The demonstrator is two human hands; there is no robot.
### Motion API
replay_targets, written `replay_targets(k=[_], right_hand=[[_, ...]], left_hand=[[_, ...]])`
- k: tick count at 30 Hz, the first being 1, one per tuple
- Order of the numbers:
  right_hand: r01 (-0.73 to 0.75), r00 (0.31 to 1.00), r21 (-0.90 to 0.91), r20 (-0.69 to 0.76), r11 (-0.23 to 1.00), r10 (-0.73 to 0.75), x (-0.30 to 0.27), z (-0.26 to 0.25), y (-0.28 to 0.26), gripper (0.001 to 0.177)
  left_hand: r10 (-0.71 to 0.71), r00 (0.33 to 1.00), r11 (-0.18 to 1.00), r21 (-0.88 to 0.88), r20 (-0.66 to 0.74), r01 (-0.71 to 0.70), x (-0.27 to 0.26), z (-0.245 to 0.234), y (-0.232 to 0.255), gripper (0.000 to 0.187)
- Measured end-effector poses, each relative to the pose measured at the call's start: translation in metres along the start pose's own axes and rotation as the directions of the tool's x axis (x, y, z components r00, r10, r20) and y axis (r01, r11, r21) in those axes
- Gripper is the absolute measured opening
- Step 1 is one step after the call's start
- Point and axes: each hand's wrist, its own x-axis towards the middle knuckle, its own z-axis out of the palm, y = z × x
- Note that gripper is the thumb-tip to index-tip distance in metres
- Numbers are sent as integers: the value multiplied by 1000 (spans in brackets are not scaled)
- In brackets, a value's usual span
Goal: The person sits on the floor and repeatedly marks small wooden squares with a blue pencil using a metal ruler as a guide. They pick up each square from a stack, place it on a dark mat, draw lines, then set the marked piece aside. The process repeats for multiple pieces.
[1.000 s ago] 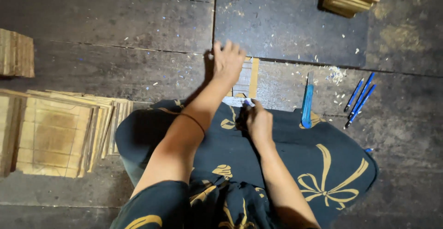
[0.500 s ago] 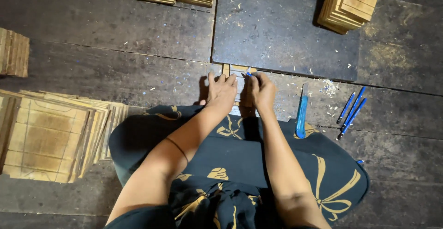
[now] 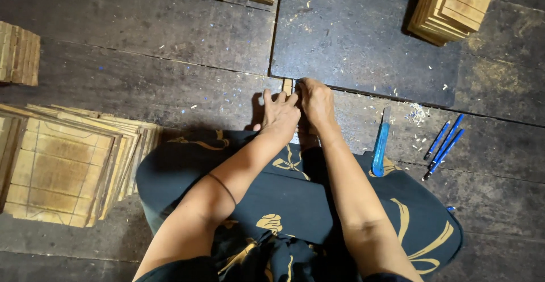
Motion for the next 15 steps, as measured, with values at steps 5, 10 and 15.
replay_targets(k=[5,10,15], right_hand=[[77,989,-172,137,982,-54,11,-1,8,13],[125,959,-224,278,966,-59,18,-35,-14,16],[186,937,-276,340,943,-85,27,-39,-9,16]], left_hand=[[-7,999,1000,22,-44,8,-5,-5,3,38],[-24,1000,999,46,3,24,-11,-20,7,26],[-38,999,996,87,22,36,-17,-31,10,25]])
